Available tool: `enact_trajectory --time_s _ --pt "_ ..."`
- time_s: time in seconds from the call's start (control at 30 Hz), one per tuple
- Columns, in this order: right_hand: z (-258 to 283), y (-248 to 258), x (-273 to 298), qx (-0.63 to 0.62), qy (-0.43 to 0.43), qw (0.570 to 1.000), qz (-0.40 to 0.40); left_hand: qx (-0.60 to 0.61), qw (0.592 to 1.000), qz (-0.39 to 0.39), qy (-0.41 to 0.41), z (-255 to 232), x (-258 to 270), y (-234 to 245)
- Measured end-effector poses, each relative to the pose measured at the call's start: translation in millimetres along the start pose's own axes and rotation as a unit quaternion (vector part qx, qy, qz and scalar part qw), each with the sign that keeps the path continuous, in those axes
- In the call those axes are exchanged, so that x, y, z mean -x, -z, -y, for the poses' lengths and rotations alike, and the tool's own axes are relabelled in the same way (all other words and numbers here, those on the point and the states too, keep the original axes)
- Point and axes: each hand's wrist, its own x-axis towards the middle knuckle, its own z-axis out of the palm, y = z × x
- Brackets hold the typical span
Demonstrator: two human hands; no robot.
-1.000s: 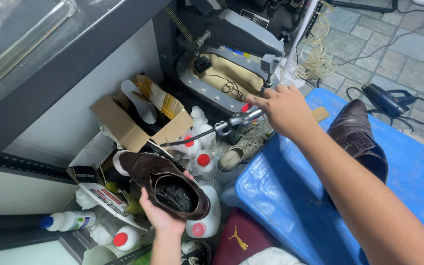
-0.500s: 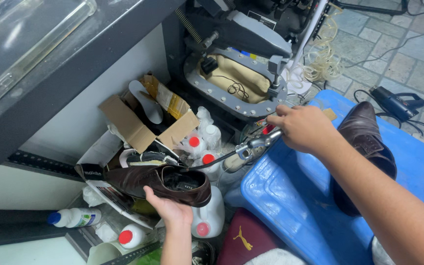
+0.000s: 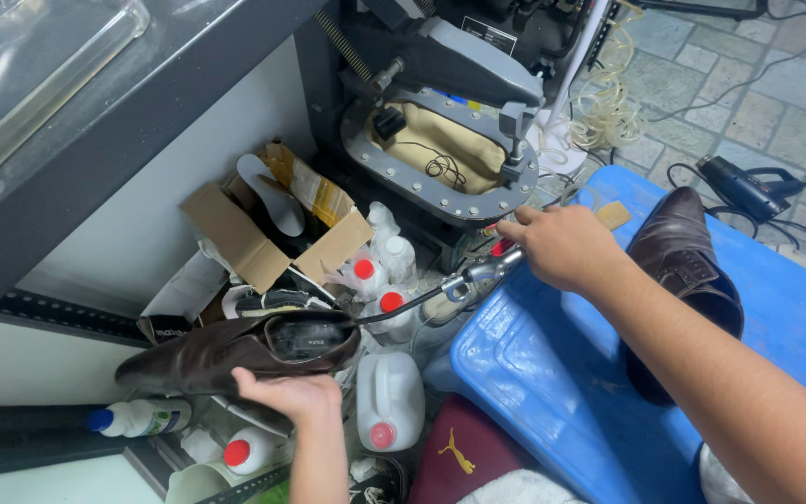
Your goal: The person cleans a pair of brown leather shoes using a toothbrush and a white paste. They apply the paste to the shoe surfaces, wipe with a cloth, and use a pneumatic air gun to blow out debris from the interior. The shoes are handled one at a time and placed back on a blue tray.
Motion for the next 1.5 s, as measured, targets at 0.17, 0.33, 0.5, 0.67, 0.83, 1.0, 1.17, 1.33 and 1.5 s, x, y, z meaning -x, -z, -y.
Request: enact_trajectory --time_s 0.17,0.33,0.5,0.67,0.83,1.0,1.17,1.33,1.5 --pt "13 -5 -1 0.007 0.028 1.0 0.0 -0.014 1.0 0.0 -0.017 2 -8 9" --pt "27 -11 -9 -0.001 0.03 0.999 -0.033 -0.024 0.997 0.073 -0.026 11 -1 5" --pt "46 -13 -9 -0.069 -0.025 0.997 -0.017 -0.015 0.981 0.185 -0.053 8 -6 -7" --pt "66 -36 -11 -0.099 0.022 0.989 -0.112 -0.018 0.97 0.231 -0.073 12 -12 -8" --pt "76 -40 -14 -0.127 0.058 0.972 -0.19 -0.061 0.972 0.205 -0.101 9 -12 -19" --pt "85 -33 -20 -0.188 0.061 0.965 -0.171 -0.087 0.953 0.259 -0.128 1 -3 -32" --pt "85 -49 -23 -0.207 0.04 0.956 -0.201 -0.134 0.948 0.236 -0.165 -10 0 -30" --pt "84 -55 -22 -0.221 0.023 0.954 -0.199 -0.129 0.957 0.214 -0.146 -17 -3 -22" --pt "83 -58 -21 -0.221 0.026 0.95 -0.218 -0.125 0.954 0.202 -0.184 -24 -7 -29"
